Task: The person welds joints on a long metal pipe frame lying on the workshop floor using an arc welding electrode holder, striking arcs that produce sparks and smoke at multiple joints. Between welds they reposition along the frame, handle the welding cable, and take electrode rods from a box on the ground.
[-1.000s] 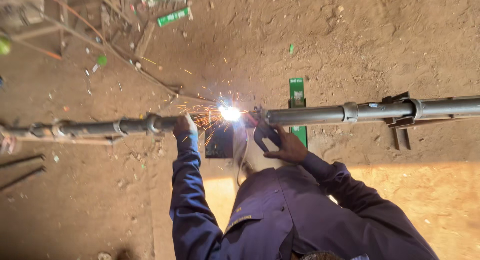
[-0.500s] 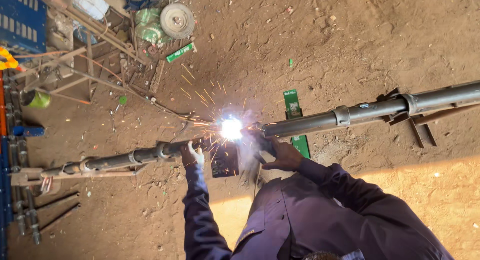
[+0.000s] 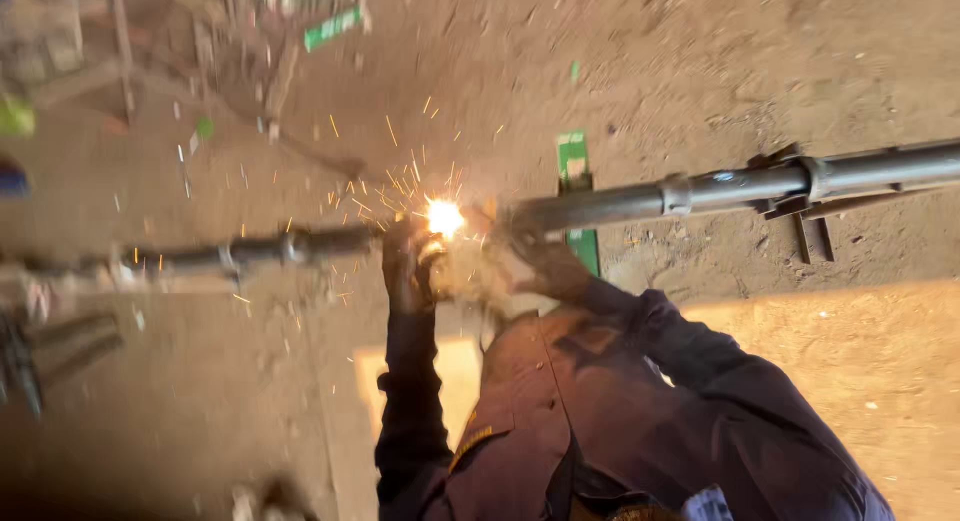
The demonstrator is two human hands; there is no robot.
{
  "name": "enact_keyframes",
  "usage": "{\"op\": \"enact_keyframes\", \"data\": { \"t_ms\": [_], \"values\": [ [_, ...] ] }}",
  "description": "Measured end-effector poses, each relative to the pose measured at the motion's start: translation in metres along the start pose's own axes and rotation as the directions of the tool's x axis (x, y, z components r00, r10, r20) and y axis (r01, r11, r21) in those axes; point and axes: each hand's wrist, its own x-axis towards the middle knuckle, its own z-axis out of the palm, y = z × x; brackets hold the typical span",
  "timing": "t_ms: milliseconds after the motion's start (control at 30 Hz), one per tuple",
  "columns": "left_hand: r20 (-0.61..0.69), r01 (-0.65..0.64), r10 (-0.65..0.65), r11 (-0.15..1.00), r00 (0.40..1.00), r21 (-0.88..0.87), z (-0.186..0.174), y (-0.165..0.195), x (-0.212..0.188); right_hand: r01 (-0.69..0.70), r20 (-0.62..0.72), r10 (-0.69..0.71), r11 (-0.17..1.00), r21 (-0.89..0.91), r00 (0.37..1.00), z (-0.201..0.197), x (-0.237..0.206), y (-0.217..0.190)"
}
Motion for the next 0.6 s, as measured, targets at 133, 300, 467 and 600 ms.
{"op": "enact_keyframes", "data": {
  "t_ms": [133, 300, 467, 600],
  "values": [
    [-0.041, -0.145, 0.16, 0.959, 0.986, 0.245, -0.012, 0.003, -0.012, -0.489, 0.12, 0.474, 0.839, 0.238, 0.872, -0.004, -0.004, -0.006],
    [-0.1, -0.201, 0.224, 0.959, 0.969, 0.201, -0.027, 0.0, -0.022, -0.428, 0.188, 0.391, 0.872, 0.238, 0.901, -0.011, 0.001, -0.018],
    [-0.092, -0.18, 0.181, 0.983, 0.979, 0.024, -0.026, -0.003, -0.023, -0.448, 0.219, 0.407, 0.873, 0.192, 0.887, -0.005, 0.006, -0.019],
    [0.017, -0.055, 0.062, 0.961, 0.998, -0.271, -0.022, 0.001, -0.023, -0.428, 0.237, 0.39, 0.893, 0.138, 0.89, 0.001, 0.006, -0.014]
  ]
}}
